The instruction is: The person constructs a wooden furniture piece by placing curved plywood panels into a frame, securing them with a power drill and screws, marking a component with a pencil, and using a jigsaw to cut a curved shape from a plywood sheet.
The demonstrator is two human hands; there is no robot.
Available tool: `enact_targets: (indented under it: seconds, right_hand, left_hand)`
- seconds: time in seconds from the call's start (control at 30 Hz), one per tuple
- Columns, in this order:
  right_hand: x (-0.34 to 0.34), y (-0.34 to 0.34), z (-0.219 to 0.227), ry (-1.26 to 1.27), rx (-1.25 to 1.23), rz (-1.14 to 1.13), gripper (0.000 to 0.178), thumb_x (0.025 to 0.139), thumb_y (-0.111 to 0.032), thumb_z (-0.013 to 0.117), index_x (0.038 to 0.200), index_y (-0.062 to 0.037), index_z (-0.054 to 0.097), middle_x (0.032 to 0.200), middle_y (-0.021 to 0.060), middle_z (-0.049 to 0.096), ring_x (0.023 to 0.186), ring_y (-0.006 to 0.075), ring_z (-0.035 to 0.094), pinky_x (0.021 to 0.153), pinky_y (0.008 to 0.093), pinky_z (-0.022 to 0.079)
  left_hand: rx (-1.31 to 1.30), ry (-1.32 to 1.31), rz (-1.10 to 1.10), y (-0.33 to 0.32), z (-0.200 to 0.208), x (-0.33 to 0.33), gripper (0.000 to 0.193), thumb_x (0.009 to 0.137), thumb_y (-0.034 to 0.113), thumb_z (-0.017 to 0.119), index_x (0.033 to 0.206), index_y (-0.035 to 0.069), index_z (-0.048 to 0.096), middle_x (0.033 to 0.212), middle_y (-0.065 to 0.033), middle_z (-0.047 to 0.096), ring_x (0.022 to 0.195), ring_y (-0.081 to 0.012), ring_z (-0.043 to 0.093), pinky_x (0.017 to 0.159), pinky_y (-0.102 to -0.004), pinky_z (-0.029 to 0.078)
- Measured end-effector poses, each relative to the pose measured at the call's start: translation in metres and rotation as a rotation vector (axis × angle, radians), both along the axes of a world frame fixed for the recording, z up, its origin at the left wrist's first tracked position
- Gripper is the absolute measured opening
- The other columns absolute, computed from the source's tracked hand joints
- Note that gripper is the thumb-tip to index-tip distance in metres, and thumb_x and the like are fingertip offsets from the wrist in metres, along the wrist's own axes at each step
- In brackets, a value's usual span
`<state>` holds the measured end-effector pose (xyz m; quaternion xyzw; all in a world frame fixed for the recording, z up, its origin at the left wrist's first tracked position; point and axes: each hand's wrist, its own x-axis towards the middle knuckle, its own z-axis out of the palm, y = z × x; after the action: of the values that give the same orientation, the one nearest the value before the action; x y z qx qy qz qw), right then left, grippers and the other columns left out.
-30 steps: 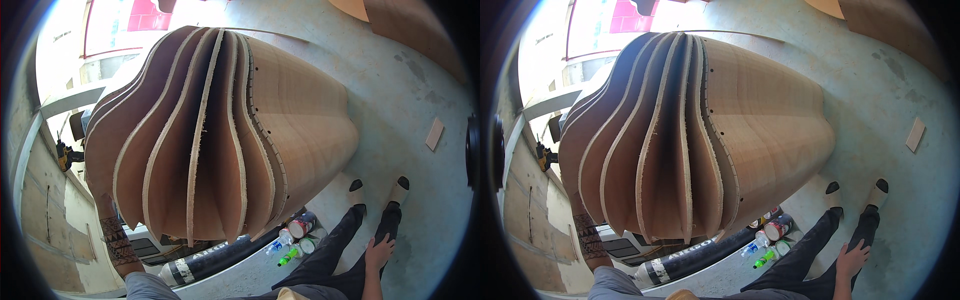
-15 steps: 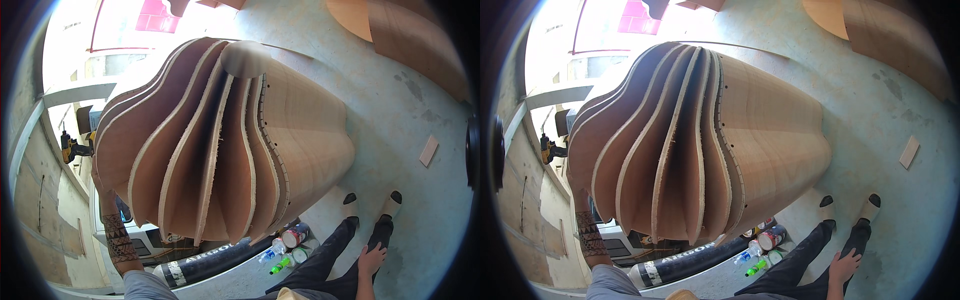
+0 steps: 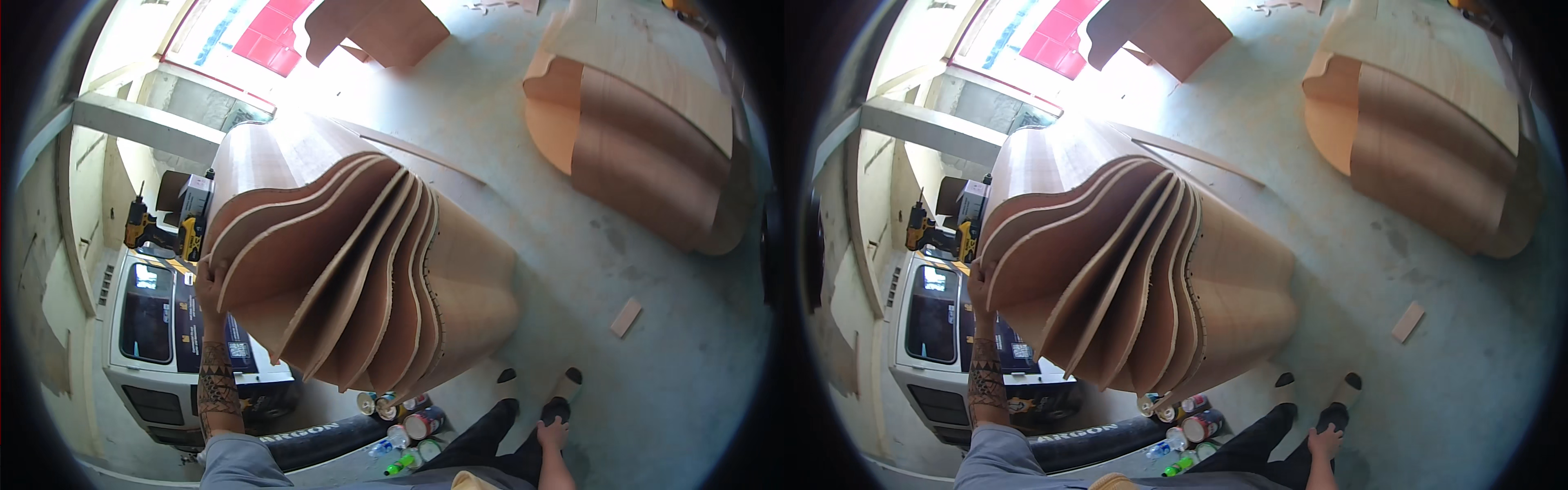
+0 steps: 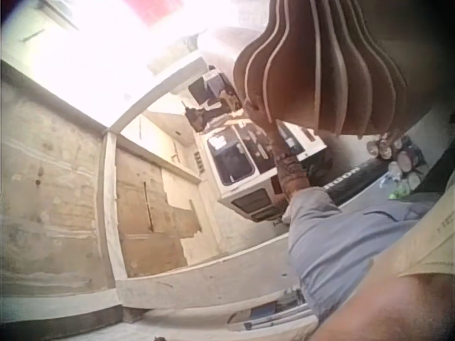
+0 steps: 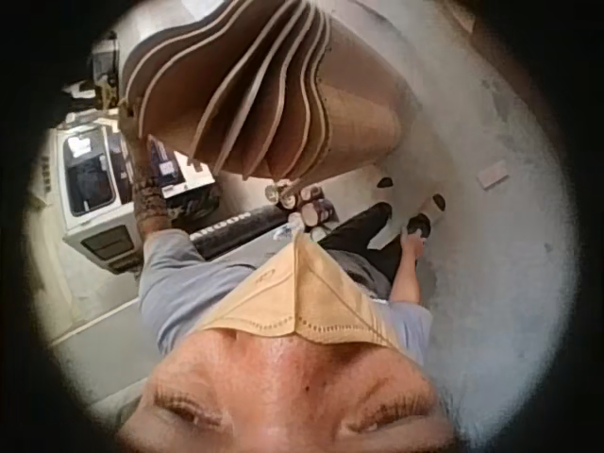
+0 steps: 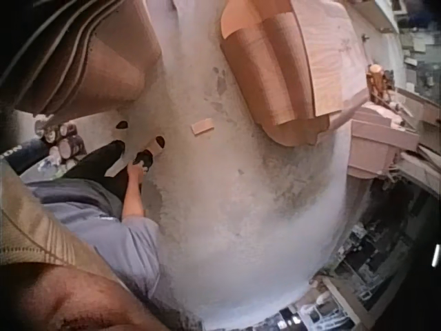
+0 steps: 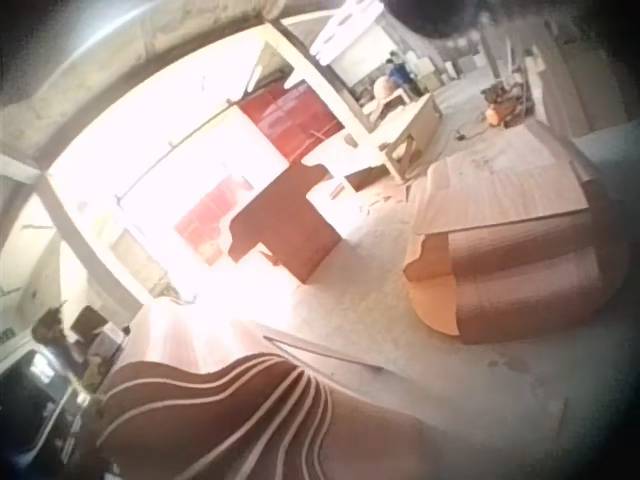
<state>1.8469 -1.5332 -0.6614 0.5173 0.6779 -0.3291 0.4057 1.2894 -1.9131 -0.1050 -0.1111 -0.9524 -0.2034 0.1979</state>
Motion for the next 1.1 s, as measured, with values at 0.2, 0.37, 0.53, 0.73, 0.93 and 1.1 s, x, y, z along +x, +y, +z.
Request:
enact_targets:
  seconds: [0.2, 0.37, 0.53, 0.73, 0.93, 1.1]
  right_hand:
    - [0.030, 0.079, -0.060, 0.366, -0.085, -0.418, 0.049, 0.098, -0.041, 0.072, 0.122, 0.0018, 0.074, 0.110, 0.0210, 0.078, 0.107, 0.0321, 0.074, 0.098, 0.0440, 0.056]
    - [-0.005, 0.148, -0.034, 0.408, 0.013, -0.352, 0.042, 0.099, -0.038, 0.071, 0.116, 0.0003, 0.075, 0.109, 0.0186, 0.078, 0.104, 0.0307, 0.074, 0.093, 0.0443, 0.057]
    - [-0.062, 0.183, -0.026, 0.369, 0.028, -0.280, 0.042, 0.099, -0.038, 0.071, 0.118, -0.0004, 0.075, 0.114, 0.0194, 0.078, 0.108, 0.0328, 0.074, 0.096, 0.0450, 0.057]
    - [-0.185, 0.190, 0.001, 0.401, -0.103, -0.040, 0.051, 0.098, -0.043, 0.070, 0.126, -0.0006, 0.074, 0.123, 0.0229, 0.076, 0.117, 0.0386, 0.073, 0.102, 0.0468, 0.056]
    - [-0.343, 0.193, 0.030, 0.578, -0.147, 0.119, 0.050, 0.100, -0.043, 0.068, 0.129, -0.0022, 0.072, 0.126, 0.0227, 0.075, 0.121, 0.0385, 0.071, 0.106, 0.0466, 0.054]
    - [-0.432, 0.199, 0.066, 0.669, -0.197, 0.126, 0.047, 0.102, -0.039, 0.067, 0.129, -0.0005, 0.072, 0.121, 0.0213, 0.077, 0.115, 0.0336, 0.074, 0.101, 0.0432, 0.056]
  left_hand:
    - [-0.056, 0.069, -0.102, 0.034, -0.002, 0.007, 0.024, 0.106, 0.021, 0.069, 0.119, 0.001, 0.069, 0.101, -0.0125, 0.075, 0.093, -0.0202, 0.070, 0.085, -0.0372, 0.055]
    - [-0.076, 0.103, -0.062, 0.030, -0.002, 0.012, 0.024, 0.105, 0.022, 0.071, 0.120, 0.004, 0.069, 0.101, -0.0131, 0.076, 0.095, -0.0215, 0.072, 0.086, -0.0367, 0.056]
    - [-0.056, 0.081, -0.012, 0.033, -0.006, 0.010, 0.023, 0.104, 0.019, 0.072, 0.121, 0.003, 0.069, 0.104, -0.0117, 0.075, 0.097, -0.0204, 0.070, 0.089, -0.0357, 0.054]
    - [-0.053, 0.070, 0.037, 0.029, -0.003, 0.016, 0.019, 0.103, 0.013, 0.069, 0.117, 0.000, 0.067, 0.106, -0.0109, 0.073, 0.104, -0.0217, 0.068, 0.110, -0.0413, 0.048]
    - [-0.153, 0.039, 0.053, 0.023, 0.000, 0.016, 0.020, 0.101, 0.015, 0.069, 0.115, 0.000, 0.066, 0.106, -0.0114, 0.073, 0.110, -0.0279, 0.068, 0.125, -0.0505, 0.036]
    - [-0.193, 0.026, 0.065, 0.035, 0.000, 0.017, 0.030, 0.097, 0.016, 0.075, 0.122, 0.001, 0.067, 0.108, -0.0130, 0.074, 0.110, -0.0300, 0.071, 0.125, -0.0510, 0.037]
